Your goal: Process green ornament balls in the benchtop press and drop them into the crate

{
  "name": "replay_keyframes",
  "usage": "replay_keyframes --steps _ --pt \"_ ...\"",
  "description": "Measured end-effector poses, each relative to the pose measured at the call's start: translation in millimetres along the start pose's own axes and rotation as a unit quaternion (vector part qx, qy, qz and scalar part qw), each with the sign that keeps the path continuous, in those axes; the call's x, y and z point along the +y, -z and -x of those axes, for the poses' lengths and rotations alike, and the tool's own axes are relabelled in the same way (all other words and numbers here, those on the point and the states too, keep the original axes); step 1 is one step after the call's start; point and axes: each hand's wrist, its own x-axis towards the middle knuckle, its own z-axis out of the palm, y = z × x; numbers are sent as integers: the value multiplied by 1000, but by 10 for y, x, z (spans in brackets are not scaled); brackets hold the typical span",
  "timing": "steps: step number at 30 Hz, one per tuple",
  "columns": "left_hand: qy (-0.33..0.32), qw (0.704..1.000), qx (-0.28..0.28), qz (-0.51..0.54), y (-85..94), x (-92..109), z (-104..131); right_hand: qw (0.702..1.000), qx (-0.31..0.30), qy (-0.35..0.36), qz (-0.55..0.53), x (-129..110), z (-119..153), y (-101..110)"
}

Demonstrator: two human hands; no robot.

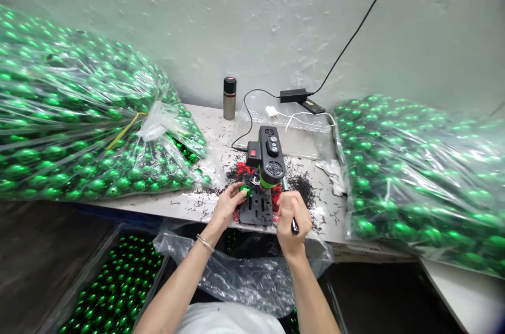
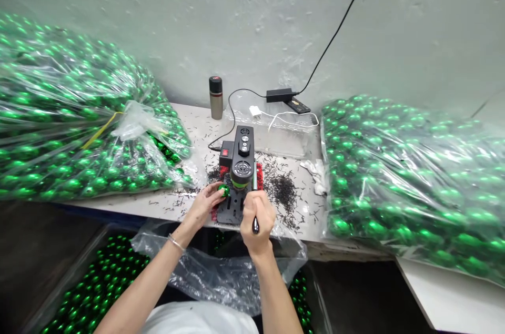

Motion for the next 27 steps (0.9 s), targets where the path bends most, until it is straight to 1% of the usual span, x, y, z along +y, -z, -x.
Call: replay_keyframes --steps 3,5,8,10,13,15,18,23,27 --pt "-76 989 -18 -128 -66 -116 -14 1000 -3 -2 3 6 10 4" --pt "-129 967 -25 -217 -85 -178 -3 1000 -5 -1 9 8 12 8" --pt "-206 915 -21 -345 -79 -245 32 1000 -7 4 15 8 10 12" --pt "-262 876 -27 -404 -65 -276 54 1000 -7 9 15 7 10 14" --pt "-337 826 -43 -450 -51 -313 69 1000 -7 5 17 6 17 15" --pt "-363 807 -45 -463 -48 -335 66 1000 -10 -2 19 8 23 16" --pt "-368 801 -48 -470 -45 -363 51 1000 -8 3 16 17 35 15" --pt "-346 814 -50 -465 -34 -389 26 1000 8 7 12 75 96 -10" --pt "-333 824 -54 -456 -32 -390 22 999 22 30 5 210 220 -66"
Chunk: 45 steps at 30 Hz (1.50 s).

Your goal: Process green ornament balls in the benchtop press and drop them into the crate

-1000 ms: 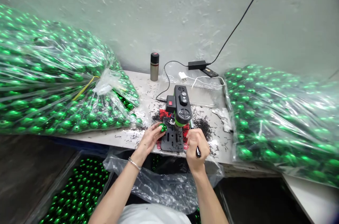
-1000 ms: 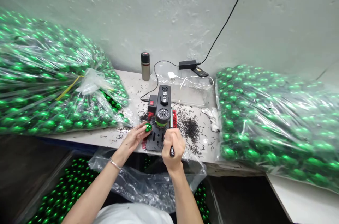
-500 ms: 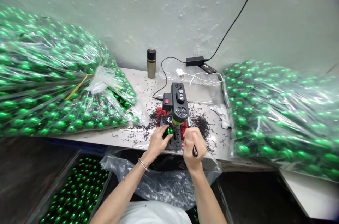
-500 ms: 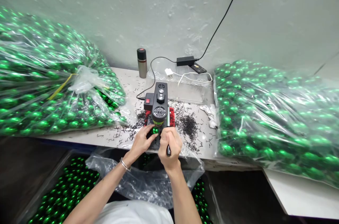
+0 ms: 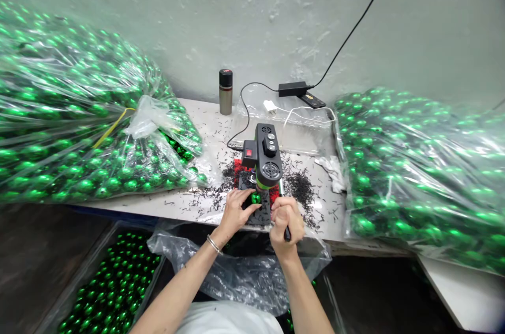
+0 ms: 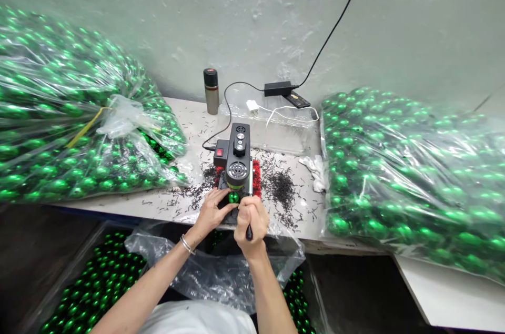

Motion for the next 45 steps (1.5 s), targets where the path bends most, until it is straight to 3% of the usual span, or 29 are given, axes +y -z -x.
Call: replay_keyframes --steps 8,25,33,37,40,45 --pt "21 999 -3 24 5 30 2 999 30 30 27 251 268 -79" --pt "16 1000 -4 22 11 42 6 998 54 37 1 301 313 -127" --pt "21 999 -3 26 0 22 9 998 48 41 2 322 331 -126" --pt "20 999 -9 27 11 35 7 996 -3 79 39 346 326 -94" --pt "20 999 -11 27 17 41 9 995 -18 86 47 297 262 -57" --pt "31 999 0 29 0 24 20 1000 10 5 20 -1 -65 29"
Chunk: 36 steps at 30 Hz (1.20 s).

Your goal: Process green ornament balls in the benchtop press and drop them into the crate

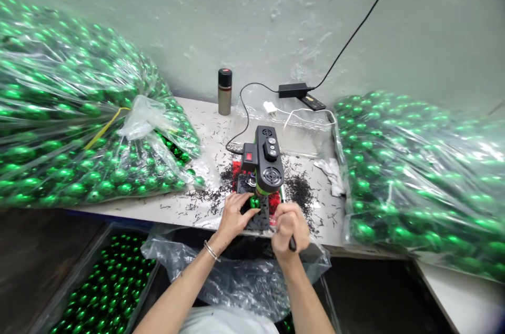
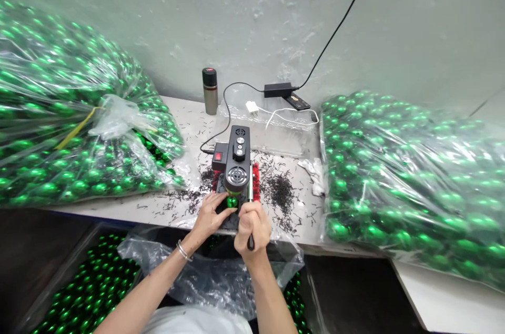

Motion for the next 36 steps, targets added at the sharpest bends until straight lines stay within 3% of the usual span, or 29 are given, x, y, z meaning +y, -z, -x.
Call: replay_keyframes --steps 5,9,12,15,18,20,23,27,29,32,36 --pt "3 1000 4 8 -14 -4 -23 998 0 -68 6 -276 -357 42" --pt "-30 999 33 19 77 44 81 997 1 -77 4 -315 -398 34" --pt "-95 995 22 18 223 59 375 998 -4 -68 -10 -286 -350 33" --pt "-144 989 -31 1 357 0 771 998 3 -64 -16 -254 -305 25" --pt "-138 989 -43 -29 450 -117 1045 997 12 -69 -16 -235 -279 8" --pt "-122 991 -24 -39 524 -191 1075 997 15 -69 -20 -230 -267 -2" --pt "-102 991 55 -71 722 -254 870 998 17 -62 -24 -226 -254 -5" --pt "-94 960 187 -184 1136 -294 313 998 14 -60 -28 -223 -247 3" --pt "-105 944 174 -260 1336 -324 24 998 10 -57 -31 -218 -246 7" --pt "-126 924 104 -347 1541 -382 -309 998 8 -59 -33 -209 -242 8" --pt "-151 893 26 -423 1637 -468 -477 997 10 -66 -33 -196 -231 5"
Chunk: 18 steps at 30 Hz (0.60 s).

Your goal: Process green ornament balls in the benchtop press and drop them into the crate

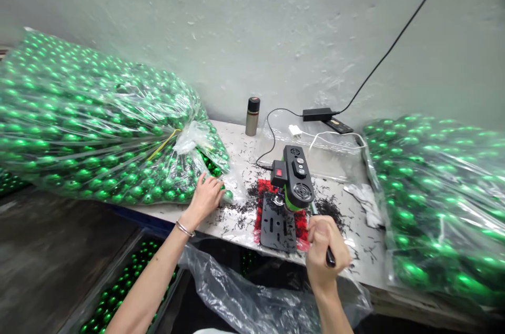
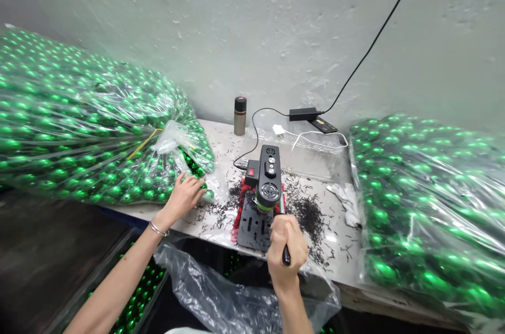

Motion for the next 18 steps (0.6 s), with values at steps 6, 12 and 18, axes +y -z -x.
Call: replay_keyframes --steps 6,12,18 --pt "9 999 -23 -25 -45 -30 133 1000 -1 21 1 25 13 3" --pt "51 994 -80 -44 -34 -12 20 1000 -1 19 4 27 28 3" --pt "105 975 -191 33 -37 -50 -250 1000 1 24 6 21 24 2"
